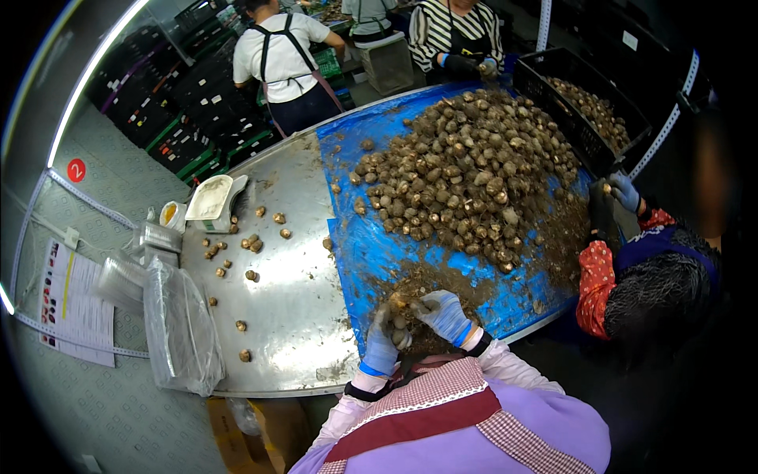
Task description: The person cleans and sorts bulbs from a large pile on a metal table by hand. The person removes soil and debris from the items before placing them into a plastic crate.
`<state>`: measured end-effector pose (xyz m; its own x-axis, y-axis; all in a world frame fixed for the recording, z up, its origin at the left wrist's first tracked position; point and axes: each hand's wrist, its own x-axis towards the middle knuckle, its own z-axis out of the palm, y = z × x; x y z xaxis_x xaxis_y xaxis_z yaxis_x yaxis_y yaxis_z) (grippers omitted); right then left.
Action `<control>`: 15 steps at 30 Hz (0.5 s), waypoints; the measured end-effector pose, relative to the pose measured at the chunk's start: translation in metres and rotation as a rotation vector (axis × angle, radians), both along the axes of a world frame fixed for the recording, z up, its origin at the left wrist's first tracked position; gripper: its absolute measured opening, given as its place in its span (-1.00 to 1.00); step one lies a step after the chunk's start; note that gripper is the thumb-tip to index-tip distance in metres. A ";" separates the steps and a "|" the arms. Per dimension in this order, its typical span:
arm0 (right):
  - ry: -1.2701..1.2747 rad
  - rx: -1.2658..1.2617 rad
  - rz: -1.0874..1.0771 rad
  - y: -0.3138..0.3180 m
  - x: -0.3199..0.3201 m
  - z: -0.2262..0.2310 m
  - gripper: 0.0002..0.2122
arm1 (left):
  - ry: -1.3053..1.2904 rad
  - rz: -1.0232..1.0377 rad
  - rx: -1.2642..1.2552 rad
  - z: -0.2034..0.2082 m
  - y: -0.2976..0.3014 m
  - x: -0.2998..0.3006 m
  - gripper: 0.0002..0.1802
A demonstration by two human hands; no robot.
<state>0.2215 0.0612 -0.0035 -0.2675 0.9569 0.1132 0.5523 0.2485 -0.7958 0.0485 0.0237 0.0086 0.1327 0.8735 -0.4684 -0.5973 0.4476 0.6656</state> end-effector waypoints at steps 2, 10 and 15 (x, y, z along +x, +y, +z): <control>0.018 -0.153 0.031 0.005 -0.001 -0.005 -0.71 | -0.010 -0.052 0.012 0.001 0.003 -0.003 -0.47; 0.734 -0.294 -0.267 0.018 0.004 0.016 -0.79 | -0.190 -0.147 -0.039 0.009 0.014 -0.003 -0.41; 0.972 -0.384 -0.019 0.016 -0.013 0.028 -0.54 | -0.514 -0.329 0.160 -0.016 0.010 -0.009 -0.34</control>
